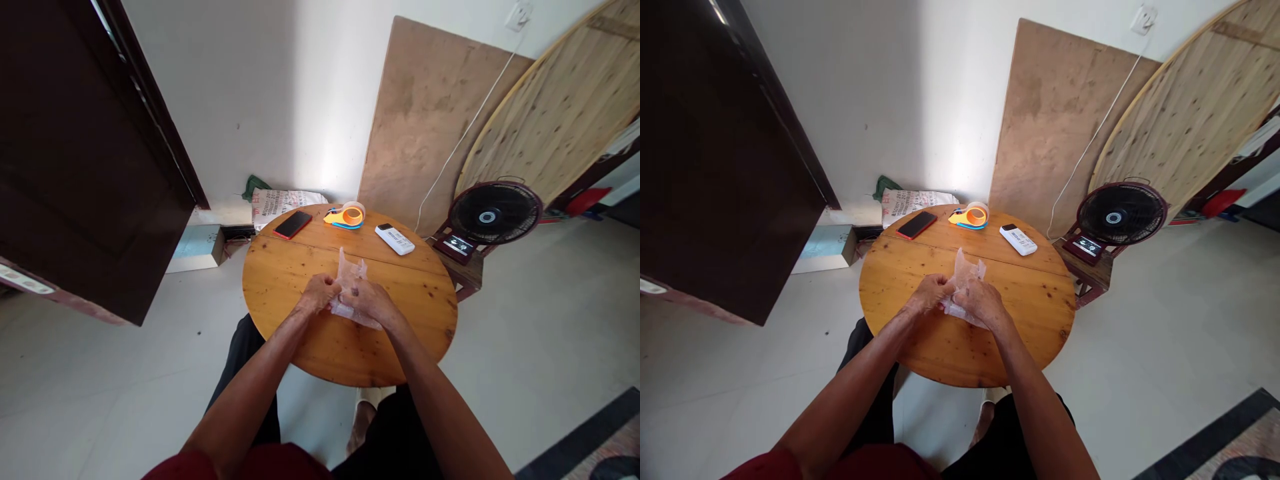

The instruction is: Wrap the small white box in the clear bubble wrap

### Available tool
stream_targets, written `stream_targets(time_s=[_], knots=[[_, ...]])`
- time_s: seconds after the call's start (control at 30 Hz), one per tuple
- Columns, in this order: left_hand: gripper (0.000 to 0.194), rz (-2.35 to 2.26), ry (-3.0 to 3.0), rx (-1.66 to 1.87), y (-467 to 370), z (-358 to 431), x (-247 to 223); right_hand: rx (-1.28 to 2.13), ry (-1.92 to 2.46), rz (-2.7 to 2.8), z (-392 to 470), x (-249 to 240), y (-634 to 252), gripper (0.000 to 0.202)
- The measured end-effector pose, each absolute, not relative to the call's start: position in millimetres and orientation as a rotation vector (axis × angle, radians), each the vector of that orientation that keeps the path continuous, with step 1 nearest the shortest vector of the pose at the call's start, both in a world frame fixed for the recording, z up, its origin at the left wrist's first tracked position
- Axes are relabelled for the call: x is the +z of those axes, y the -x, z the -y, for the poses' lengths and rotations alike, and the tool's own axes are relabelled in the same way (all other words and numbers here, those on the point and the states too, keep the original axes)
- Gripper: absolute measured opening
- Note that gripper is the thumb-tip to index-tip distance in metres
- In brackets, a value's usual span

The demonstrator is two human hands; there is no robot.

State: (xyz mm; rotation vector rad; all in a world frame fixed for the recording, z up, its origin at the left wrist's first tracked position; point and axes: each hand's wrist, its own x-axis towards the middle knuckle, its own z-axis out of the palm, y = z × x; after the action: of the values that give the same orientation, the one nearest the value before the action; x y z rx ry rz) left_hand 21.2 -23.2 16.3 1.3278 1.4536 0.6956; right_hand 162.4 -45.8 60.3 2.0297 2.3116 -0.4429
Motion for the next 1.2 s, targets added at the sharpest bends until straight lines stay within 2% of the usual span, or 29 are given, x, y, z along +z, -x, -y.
stream_targets(time_s=[0.2,0.37,0.53,0.7,0.83,0.93,1.0,1.1,1.2], knots=[[0.003,-1.389,-1.344,0.689,-23,28,24,-0.553,-2.014,-2.389,47,55,-170,0.026],[0.012,-1.309,-1.439,0.639,-18,30,27,-0.618,-2.048,-2.415,46,52,-172,0.025],[0.016,-1.187,-1.733,0.594,-10,38,34,-0.681,-2.006,-2.491,43,51,-178,0.015],[0.010,-1.304,-2.075,0.602,-16,50,38,-1.044,-1.958,-2.627,44,43,-195,0.018],[0.010,-1.295,-2.252,0.575,-17,53,33,-1.368,-2.167,-2.619,58,28,-207,0.026],[0.011,-1.249,-2.329,0.538,-13,52,28,-1.471,-2.384,-2.569,73,21,-210,0.034],[0.012,-1.231,-2.357,0.510,-10,51,26,-1.401,-2.521,-2.520,81,18,-210,0.032],[0.013,-1.207,-2.378,0.523,-6,50,24,-1.097,-2.660,-2.476,89,14,-206,0.020],[0.013,-1.168,-2.394,0.582,-4,51,24,-0.771,-2.788,-2.426,93,10,-201,0.023]])
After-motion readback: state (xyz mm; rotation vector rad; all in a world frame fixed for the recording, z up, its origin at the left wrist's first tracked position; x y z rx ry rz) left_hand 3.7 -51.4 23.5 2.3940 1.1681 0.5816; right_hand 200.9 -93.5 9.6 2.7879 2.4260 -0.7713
